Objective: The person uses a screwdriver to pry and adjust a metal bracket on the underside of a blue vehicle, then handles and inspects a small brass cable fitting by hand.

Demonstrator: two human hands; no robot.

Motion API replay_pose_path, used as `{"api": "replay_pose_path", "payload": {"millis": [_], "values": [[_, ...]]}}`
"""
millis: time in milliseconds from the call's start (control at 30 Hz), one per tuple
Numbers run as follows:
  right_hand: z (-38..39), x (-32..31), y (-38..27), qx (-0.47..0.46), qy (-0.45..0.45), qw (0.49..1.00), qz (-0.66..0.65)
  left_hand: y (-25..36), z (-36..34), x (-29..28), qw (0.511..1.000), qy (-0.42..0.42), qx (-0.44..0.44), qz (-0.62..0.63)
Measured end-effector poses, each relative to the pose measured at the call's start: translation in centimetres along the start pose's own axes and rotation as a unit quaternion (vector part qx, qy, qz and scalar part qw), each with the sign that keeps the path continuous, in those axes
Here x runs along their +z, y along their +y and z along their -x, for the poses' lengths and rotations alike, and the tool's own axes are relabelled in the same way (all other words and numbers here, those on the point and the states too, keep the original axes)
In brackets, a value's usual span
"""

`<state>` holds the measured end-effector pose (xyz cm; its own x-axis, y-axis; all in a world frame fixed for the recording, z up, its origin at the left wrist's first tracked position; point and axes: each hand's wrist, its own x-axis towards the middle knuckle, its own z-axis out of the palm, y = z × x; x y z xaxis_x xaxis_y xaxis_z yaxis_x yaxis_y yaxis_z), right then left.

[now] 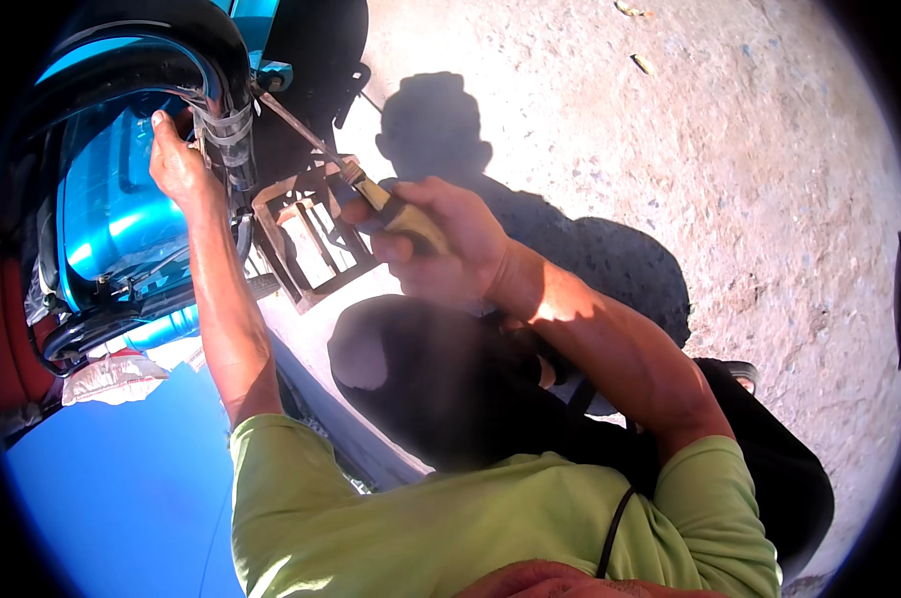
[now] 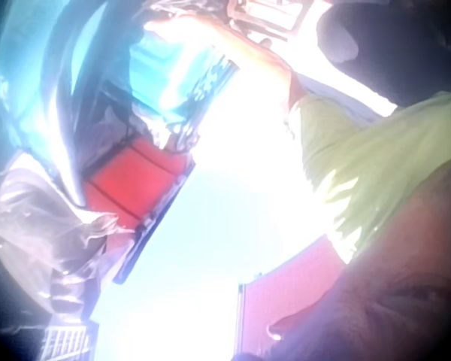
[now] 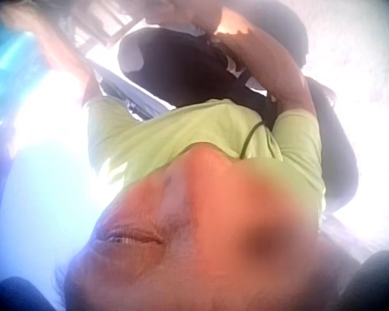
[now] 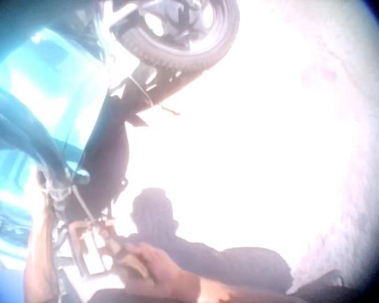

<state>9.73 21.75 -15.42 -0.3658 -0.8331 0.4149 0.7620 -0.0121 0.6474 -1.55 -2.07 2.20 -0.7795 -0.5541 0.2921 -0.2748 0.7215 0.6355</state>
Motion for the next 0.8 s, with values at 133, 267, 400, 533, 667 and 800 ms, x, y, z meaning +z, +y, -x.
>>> {"api": "replay_pose_path", "payload": {"millis": [133, 267, 400, 533, 667, 800], "values": [[-0.4, -0.7, -0.3, 0.002, -0.008, 1.000, -0.007, 0.0, 0.0, 0.0, 1.000, 0.002, 0.003, -0.017], [-0.2, -0.3, -0.6, -0.017, 0.051, 0.995, 0.086, 0.2, 0.3, 0.1, 1.000, 0.004, 0.004, -0.016], [0.1, 0.3, -0.6, -0.017, 0.047, 0.995, 0.086, 0.1, 0.1, 0.1, 1.000, 0.007, 0.004, -0.009], [-0.2, 0.2, 0.3, -0.017, 0.038, 0.998, 0.055, -0.1, 0.1, 0.4, 0.998, 0.038, 0.033, -0.028], [-0.3, 0.9, 0.7, -0.087, 0.149, 0.962, 0.210, 0.2, 0.4, 0.6, 0.999, 0.034, 0.027, -0.022], [0.3, 1.3, -0.3, -0.067, 0.104, 0.975, 0.182, 0.0, 0.1, 0.3, 0.999, 0.031, 0.022, -0.019]]}}
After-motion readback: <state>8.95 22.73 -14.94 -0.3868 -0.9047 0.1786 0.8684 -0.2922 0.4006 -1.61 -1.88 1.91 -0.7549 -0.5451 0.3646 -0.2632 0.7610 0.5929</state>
